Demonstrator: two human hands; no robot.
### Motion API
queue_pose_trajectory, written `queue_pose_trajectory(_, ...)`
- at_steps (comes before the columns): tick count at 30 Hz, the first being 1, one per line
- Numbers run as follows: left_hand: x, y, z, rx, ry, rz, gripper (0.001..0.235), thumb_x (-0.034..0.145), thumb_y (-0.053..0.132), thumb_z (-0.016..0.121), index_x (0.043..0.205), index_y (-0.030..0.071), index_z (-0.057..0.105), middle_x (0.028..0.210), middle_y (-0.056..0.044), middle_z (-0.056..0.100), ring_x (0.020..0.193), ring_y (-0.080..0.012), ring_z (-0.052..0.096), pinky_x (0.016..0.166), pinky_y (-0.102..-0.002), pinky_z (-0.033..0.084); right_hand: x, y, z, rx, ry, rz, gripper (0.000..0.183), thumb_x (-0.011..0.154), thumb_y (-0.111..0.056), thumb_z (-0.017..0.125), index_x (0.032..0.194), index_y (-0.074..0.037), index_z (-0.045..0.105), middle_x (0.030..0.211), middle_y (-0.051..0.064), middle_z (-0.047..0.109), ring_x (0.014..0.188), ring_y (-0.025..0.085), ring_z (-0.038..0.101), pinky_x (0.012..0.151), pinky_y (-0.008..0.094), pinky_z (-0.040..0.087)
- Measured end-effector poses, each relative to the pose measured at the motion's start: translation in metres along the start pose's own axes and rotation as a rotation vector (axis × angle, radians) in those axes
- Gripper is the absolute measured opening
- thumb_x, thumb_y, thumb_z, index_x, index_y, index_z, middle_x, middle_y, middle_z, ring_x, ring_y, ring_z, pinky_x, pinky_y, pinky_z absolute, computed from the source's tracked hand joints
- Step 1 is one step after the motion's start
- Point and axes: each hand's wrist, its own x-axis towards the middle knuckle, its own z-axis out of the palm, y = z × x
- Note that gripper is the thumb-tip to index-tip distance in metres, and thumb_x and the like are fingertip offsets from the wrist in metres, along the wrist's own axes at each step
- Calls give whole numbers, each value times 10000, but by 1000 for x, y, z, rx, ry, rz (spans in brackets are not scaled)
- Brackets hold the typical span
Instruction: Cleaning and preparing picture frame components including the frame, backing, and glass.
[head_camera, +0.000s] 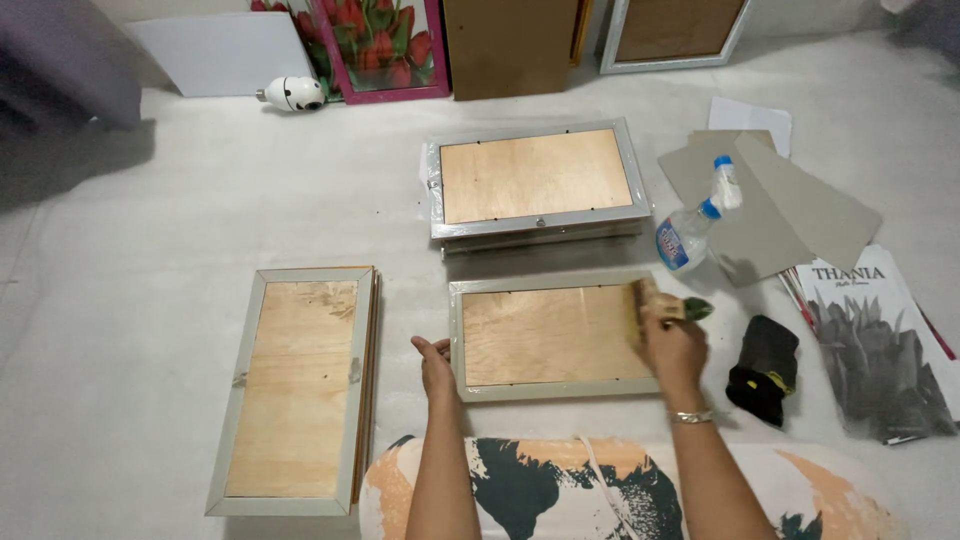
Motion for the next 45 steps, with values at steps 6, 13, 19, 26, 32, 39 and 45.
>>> queue_pose_trajectory(6,-20,15,-2,-32,-8,-6,995,1015,762,68,1185,64,756,1031,-129,752,1040,-283,676,976,-377,473,-82,-97,92,373,-526,-177,526,824,-476,722,1077,-19,785,1111,160,776,1073,344,728,973,492,568)
queue_pose_trajectory(13,14,-10,0,-27,12,-51,994,977,844,69,1093,172,792,868,-1,724,848,-197,675,872,-327,493,-56,-111,95,292,-523,-253,561,850,-483,690,1134,-4,752,1166,173,754,1125,369,699,1002,506,548)
queue_pose_trajectory(19,-11,10,-3,-43,6,-57,951,1014,773,101,1144,112,772,944,-68,717,953,-229,649,928,-344,477,39,-8,23,160,-200,-52,559,843,-503,663,1129,-35,766,1163,161,753,1169,350,668,985,512,528)
queue_pose_trajectory(26,-2,3,0,18,-14,-15,957,1031,735,72,1179,86,759,1068,-128,756,1097,-297,673,1010,-386,460,19,-42,23,175,-93,-108,486,887,-453,677,1065,-11,774,1076,197,761,1096,421,685,952,544,533)
queue_pose_trajectory(32,1,-4,-2,-5,25,-19,946,1017,775,98,1145,126,774,1003,-79,742,1013,-260,661,969,-363,466,-66,-142,120,433,-519,-203,554,822,-483,725,1120,-18,755,1140,158,758,1177,350,671,1008,495,524)
queue_pose_trajectory(39,-10,8,-4,7,23,-49,949,1006,786,96,1132,142,781,988,-84,759,988,-273,675,956,-366,482,-29,-137,119,345,-441,-128,605,832,-551,713,1176,-54,747,1224,110,740,1240,294,639,1053,472,510)
queue_pose_trajectory(45,5,-3,-4,38,-20,-4,952,1026,745,66,1177,117,765,1080,-125,761,1127,-303,664,1027,-389,453,68,-2,24,251,-132,-73,650,876,-531,670,1168,45,748,1208,229,719,1215,406,622,989,544,500)
